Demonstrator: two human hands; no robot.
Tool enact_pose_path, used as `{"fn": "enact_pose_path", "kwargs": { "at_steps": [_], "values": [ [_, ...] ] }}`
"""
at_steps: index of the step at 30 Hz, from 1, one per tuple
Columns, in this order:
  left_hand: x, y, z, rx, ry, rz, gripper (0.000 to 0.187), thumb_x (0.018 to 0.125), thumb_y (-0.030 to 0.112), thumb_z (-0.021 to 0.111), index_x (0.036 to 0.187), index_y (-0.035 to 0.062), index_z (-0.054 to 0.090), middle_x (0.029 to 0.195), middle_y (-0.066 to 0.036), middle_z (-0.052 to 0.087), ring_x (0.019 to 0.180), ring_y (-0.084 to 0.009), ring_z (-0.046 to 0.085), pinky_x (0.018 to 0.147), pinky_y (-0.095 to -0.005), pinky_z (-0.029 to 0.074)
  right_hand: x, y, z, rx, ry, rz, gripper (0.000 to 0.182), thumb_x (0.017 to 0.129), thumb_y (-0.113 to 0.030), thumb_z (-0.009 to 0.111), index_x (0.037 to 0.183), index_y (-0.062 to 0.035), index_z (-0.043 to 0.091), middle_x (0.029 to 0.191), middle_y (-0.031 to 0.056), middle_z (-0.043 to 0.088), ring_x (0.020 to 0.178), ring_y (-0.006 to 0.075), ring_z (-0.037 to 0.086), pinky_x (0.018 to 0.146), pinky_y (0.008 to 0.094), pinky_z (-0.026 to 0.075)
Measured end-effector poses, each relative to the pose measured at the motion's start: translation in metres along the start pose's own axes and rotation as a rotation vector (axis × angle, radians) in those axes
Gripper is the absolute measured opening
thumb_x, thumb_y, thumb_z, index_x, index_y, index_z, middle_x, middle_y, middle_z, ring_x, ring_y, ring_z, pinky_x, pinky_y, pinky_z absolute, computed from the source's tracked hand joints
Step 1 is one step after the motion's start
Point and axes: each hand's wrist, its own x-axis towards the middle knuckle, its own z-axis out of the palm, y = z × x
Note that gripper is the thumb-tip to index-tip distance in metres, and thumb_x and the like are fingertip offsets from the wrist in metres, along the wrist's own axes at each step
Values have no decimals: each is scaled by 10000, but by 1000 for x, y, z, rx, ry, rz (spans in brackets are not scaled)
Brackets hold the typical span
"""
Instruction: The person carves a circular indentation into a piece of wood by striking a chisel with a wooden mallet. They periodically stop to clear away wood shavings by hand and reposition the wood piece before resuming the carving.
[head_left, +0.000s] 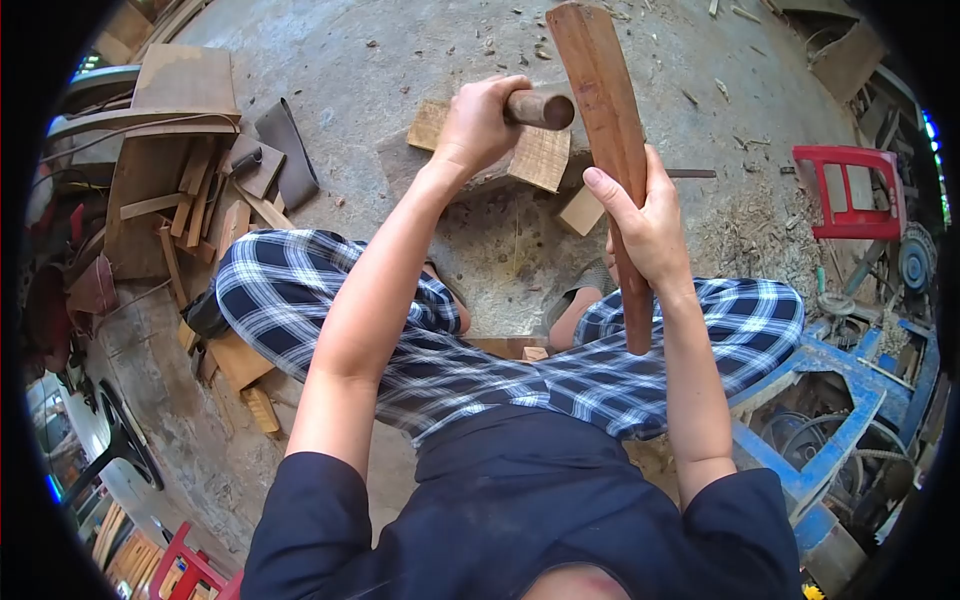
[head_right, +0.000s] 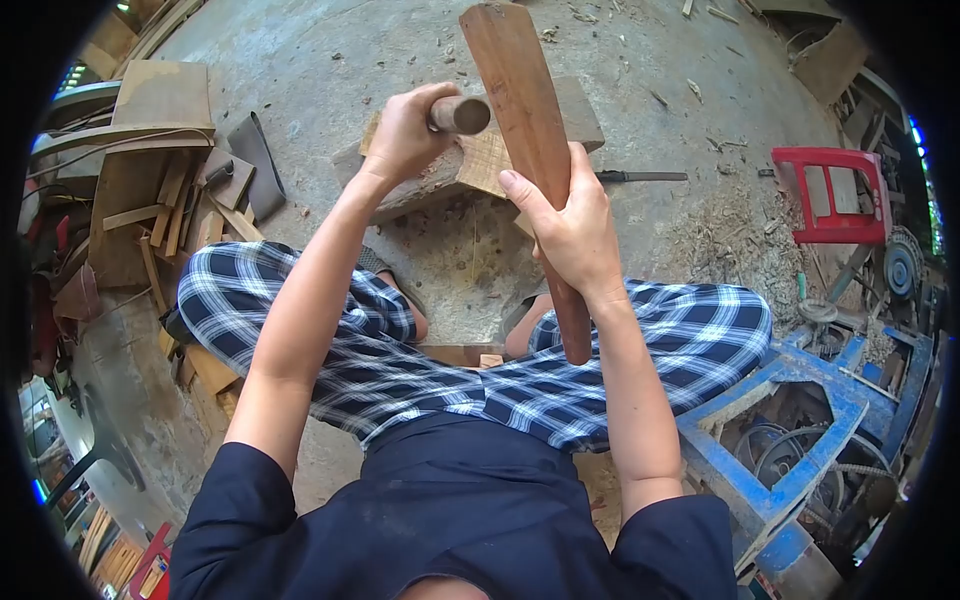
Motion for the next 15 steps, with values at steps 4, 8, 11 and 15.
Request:
{"fn": "enact_pose_path", "kwargs": {
  "at_steps": [4,8,11,15],
  "values": [
    [-5,3,-10,-15,15,-98,207,805,44,712,1008,79,734,966,-72,759,940,-142,720,847,-331,578,0,7,1,55,13,-10,534,891,-418,763,1164,-3,568,822,90,660,530,140,619,439,280,493],
    [-9,-7,6,-273,-43,-211,220,802,29,707,1020,57,697,984,-62,747,955,-145,712,849,-322,570,-1,4,2,59,17,-10,533,890,-418,764,1156,0,567,819,95,656,504,135,606,431,278,489],
    [-11,-3,7,-416,-36,-289,243,793,-11,699,1029,30,661,1043,-73,735,999,-173,705,886,-329,562,-2,5,1,55,9,-14,528,892,-417,763,1144,4,567,823,95,654,499,135,603,429,275,490],
    [-6,-7,-1,-328,38,-211,217,796,-27,681,1007,20,658,1031,-78,735,1017,-169,695,899,-330,553,-3,5,0,54,-5,-8,529,895,-415,760,1145,8,565,821,92,650,503,133,602,427,273,488]
  ]
}}
